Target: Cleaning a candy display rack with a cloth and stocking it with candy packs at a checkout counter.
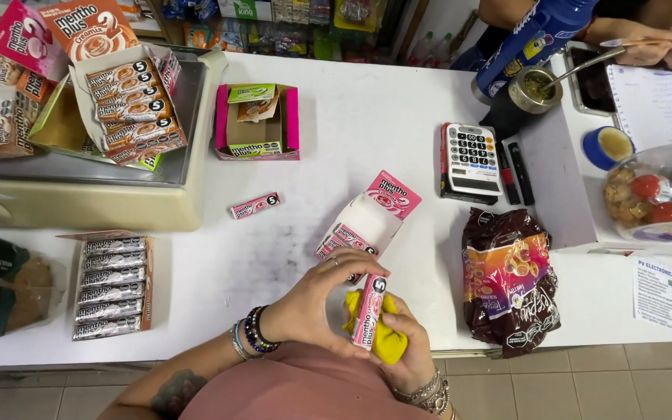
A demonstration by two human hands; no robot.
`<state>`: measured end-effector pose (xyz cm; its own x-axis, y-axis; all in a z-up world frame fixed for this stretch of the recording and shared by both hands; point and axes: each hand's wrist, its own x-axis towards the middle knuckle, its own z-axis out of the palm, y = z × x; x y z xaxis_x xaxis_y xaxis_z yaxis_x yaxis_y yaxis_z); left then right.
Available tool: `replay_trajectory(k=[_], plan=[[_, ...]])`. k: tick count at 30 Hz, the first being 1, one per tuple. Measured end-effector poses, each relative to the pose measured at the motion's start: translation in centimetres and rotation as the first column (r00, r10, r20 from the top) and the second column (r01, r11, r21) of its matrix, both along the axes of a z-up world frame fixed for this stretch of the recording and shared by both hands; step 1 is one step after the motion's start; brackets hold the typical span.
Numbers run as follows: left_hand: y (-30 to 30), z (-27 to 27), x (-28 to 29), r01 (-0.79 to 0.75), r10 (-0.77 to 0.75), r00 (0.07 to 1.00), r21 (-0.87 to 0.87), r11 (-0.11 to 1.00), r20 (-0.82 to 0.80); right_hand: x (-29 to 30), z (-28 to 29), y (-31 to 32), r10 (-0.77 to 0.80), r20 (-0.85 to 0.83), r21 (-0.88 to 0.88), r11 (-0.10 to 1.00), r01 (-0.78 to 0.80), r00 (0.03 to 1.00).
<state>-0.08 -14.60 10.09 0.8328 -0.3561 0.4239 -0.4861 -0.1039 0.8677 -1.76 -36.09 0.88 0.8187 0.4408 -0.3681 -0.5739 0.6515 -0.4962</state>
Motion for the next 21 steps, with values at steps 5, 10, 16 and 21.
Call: replay_trajectory(k=[5,10,16,21], plan=[[0.5,0.4,0.0,-0.094,0.086,0.987,-0.054,0.994,-0.134,-0.6,-0.7,-0.6,0.154,0.072,-0.145,0.979,-0.143,0.985],[0.5,-4.4,1.1,-0.229,-0.051,0.861,-0.477,0.849,-0.505,1.5,0.1,-3.3,0.178,0.31,-0.23,0.967,-0.108,0.934],[1.1,-6.7,3.4,-0.405,0.072,0.601,-0.226,0.886,-0.796,2.2,-4.6,-8.3,-0.137,0.336,-0.424,0.861,0.28,0.932],[-0.4,-8.8,9.3,-0.101,0.219,0.963,0.545,0.832,-0.155,2.1,-5.7,-9.2,-0.157,0.378,-0.435,0.84,0.325,0.913]])
